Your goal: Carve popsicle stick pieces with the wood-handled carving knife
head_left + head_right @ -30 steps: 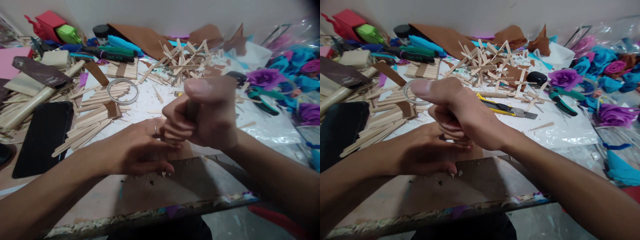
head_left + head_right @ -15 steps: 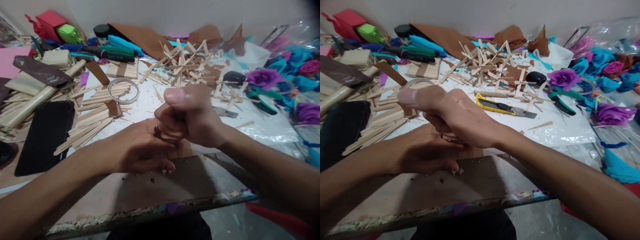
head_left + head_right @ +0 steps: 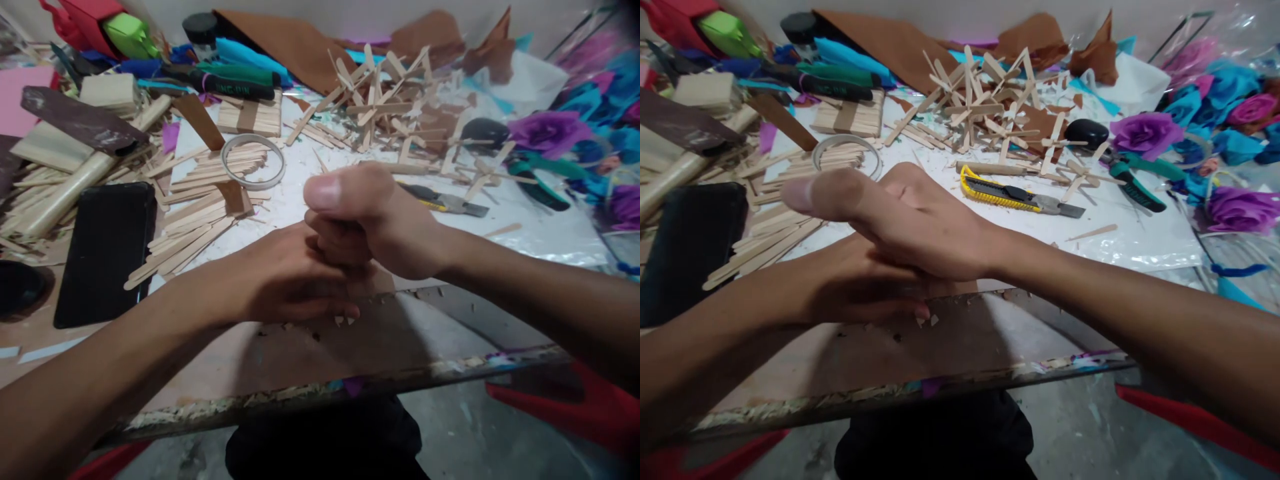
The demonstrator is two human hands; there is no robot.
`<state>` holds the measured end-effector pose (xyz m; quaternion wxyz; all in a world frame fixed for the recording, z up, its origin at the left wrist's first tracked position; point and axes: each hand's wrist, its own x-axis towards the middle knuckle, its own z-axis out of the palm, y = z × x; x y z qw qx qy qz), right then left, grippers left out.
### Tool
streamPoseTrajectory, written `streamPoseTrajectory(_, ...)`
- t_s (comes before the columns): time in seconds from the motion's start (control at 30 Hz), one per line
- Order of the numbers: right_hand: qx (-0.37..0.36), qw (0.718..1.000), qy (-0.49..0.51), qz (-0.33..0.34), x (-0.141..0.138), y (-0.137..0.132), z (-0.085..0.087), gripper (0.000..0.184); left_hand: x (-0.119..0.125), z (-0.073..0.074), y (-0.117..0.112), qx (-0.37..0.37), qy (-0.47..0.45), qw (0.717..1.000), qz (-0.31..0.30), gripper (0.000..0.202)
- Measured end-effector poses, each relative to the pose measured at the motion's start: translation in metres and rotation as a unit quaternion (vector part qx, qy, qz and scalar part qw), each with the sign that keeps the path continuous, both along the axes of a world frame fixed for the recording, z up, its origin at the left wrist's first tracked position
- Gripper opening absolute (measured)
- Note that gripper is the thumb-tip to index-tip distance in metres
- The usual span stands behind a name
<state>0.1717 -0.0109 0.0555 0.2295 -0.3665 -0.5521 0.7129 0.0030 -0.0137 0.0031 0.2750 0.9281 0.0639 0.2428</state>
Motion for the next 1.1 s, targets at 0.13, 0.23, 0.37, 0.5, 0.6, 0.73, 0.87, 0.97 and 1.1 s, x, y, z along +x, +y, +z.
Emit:
streamPoseTrajectory(0.13,0.067,0.992,0.104,0.017,0.003,0.003,-0.002,0.055,0.002,0.003,0.001,-0.013,0.03,0.999,0.009,0.027)
streamPoseTrajectory(0.23,0.042,0.983,0.178,0.002,0.013,0.008,0.013,0.065,0.002,0.005,0.0,-0.006,0.041,0.999,0.021,0.04)
streamPoseTrajectory(0.37,0.069,0.964,0.257,-0.026,0.029,0.012,0.035,0.077,-0.002,0.004,-0.001,0.041,0.048,0.996,0.064,0.043)
streamPoseTrajectory(0.5,0.025,0.967,0.25,-0.042,0.035,0.013,0.025,0.067,-0.002,0.005,0.0,0.033,0.028,0.997,0.058,0.038)
streamPoseTrajectory(0.6,0.003,0.973,0.229,-0.004,0.035,0.015,0.011,0.061,0.0,0.007,0.001,0.029,0.0,0.998,0.049,0.039)
streamPoseTrajectory(0.73,0.001,0.974,0.228,0.009,0.034,0.018,0.005,0.061,0.002,0.009,0.001,0.008,-0.007,0.999,0.041,0.047)
streamPoseTrajectory(0.87,0.006,0.977,0.214,-0.011,0.029,0.017,0.006,0.063,0.003,0.011,0.001,-0.005,0.007,0.999,0.039,0.05)
streamPoseTrajectory(0.97,0.004,0.987,0.158,-0.017,0.025,0.017,0.008,0.066,0.004,0.01,0.001,-0.01,0.0,0.999,0.041,0.048)
streamPoseTrajectory(1.1,-0.004,0.993,0.113,-0.017,0.022,0.017,0.01,0.069,0.004,0.004,0.002,-0.005,0.001,0.999,0.035,0.048)
